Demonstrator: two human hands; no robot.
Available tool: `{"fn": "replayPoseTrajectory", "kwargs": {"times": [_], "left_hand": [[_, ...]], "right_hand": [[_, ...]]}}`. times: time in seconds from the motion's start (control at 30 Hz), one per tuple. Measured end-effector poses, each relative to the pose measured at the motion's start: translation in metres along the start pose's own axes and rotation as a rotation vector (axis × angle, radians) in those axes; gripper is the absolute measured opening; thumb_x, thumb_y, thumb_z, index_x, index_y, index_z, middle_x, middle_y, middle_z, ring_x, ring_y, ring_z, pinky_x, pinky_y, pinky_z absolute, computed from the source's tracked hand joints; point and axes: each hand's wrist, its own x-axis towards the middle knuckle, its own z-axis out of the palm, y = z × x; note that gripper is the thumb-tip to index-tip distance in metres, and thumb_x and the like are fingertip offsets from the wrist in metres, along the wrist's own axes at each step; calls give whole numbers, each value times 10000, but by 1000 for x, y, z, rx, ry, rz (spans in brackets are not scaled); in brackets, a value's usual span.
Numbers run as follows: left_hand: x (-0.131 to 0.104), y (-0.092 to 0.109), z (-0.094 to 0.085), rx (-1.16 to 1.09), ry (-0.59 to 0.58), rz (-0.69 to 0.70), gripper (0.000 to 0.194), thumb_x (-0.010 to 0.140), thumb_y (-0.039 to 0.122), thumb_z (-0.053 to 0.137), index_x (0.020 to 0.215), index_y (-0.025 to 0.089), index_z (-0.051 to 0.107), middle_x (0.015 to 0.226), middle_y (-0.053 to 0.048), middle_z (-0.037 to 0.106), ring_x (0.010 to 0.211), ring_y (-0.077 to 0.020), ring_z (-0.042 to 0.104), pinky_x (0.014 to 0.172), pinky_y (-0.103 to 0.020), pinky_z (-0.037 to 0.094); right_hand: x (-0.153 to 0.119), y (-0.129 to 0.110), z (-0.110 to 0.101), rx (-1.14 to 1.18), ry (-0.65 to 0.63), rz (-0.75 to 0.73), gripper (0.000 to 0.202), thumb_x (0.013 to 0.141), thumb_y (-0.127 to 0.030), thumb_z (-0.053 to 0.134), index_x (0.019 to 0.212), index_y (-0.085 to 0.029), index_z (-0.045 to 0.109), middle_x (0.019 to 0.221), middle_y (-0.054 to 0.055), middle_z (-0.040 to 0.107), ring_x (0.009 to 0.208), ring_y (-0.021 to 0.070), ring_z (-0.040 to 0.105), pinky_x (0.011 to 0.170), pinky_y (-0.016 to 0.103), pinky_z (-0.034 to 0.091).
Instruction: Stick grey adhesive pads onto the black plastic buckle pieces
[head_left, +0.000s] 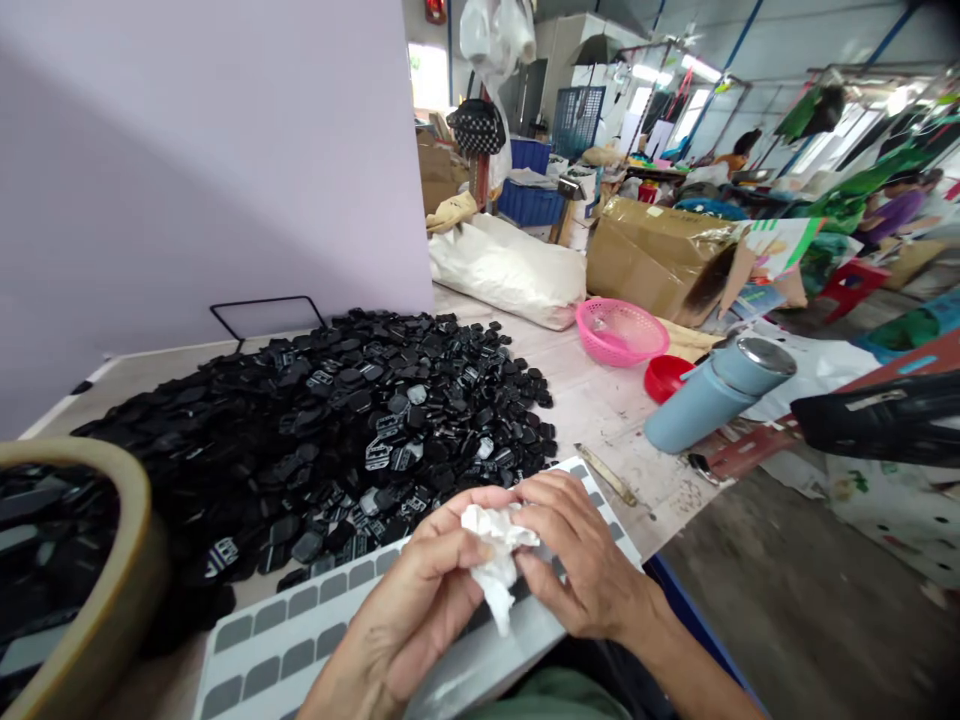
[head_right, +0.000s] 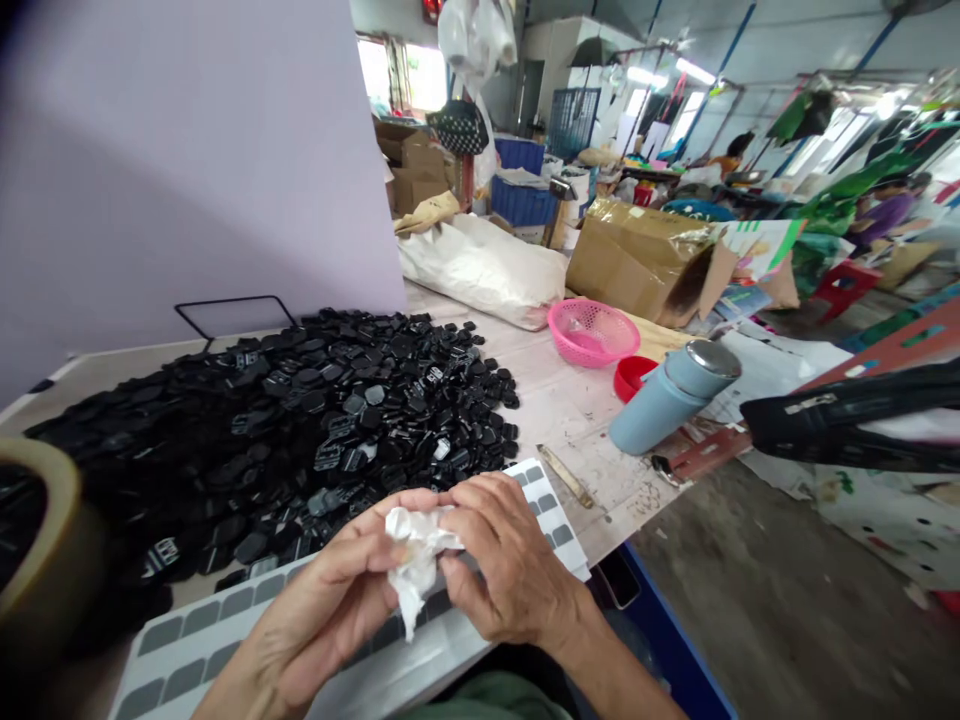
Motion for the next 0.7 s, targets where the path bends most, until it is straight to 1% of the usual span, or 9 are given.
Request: {"fn": "replayPoseTrajectory", "kwargs": {"times": [0.13,0.2,0.3,0.37,0.43,0.53,0.57,0.63,0.7], "left_hand": [[-3,0,2,13,-142,4,660,481,-61,569,1097,168,630,1053,-75,642,997,-210,581,871,-269,442],[-4,-3,3,73,-139,-10,710,473,-81,582,1121,209,614,1052,-50,636,984,-193,580,836,-237,441],[-2,-8,2,226,-58,11,532,601,23,700,1086,222,614,942,-30,639,835,-148,580,736,-209,445],[2,-11,1,338,0,62,339,675,150,734,996,187,633,858,-25,630,768,-129,550,715,-202,436],[6,-13,0,427,44,91,220,717,246,725,903,166,639,806,-18,615,750,-128,525,717,-207,434],[11,-16,-3,532,85,108,193,736,308,705,855,172,636,794,-12,608,766,-146,522,722,-222,437],[12,-18,-4,561,88,116,188,732,309,707,842,176,634,794,-10,608,769,-150,524,721,-224,437],[17,-23,-7,588,77,109,183,721,319,713,802,180,626,778,-8,607,755,-155,527,703,-229,440],[22,-31,-9,576,35,73,212,703,354,726,762,182,616,740,-10,603,717,-160,530,674,-245,448]], "right_hand": [[-1,3,7,130,108,228,132,883,-180,413,928,-192,537,940,61,580,903,206,531,799,378,438],[-2,3,9,223,106,324,159,911,-207,395,854,-195,543,853,37,572,827,185,534,732,333,439],[-5,1,10,282,76,338,143,911,-213,410,843,-197,535,845,29,564,832,177,535,742,316,433],[-6,-1,6,276,50,302,117,893,-192,418,924,-195,531,918,43,567,890,183,531,790,324,430],[-6,-5,-1,255,15,257,195,858,-209,452,1042,-185,510,1012,68,558,954,202,517,846,348,422],[-6,-13,-9,155,-66,224,378,795,-292,513,1151,-172,470,1078,91,549,1003,239,495,896,388,408],[-6,-15,-9,95,-91,235,389,783,-300,514,1148,-173,474,1059,88,559,991,243,500,885,387,415],[-7,-17,-7,-34,-140,283,355,773,-261,496,1117,-170,492,1000,77,585,926,226,532,827,351,440],[-12,-16,-3,-114,-194,284,242,796,-234,490,1032,-191,523,905,35,604,833,187,562,759,297,450]]}}
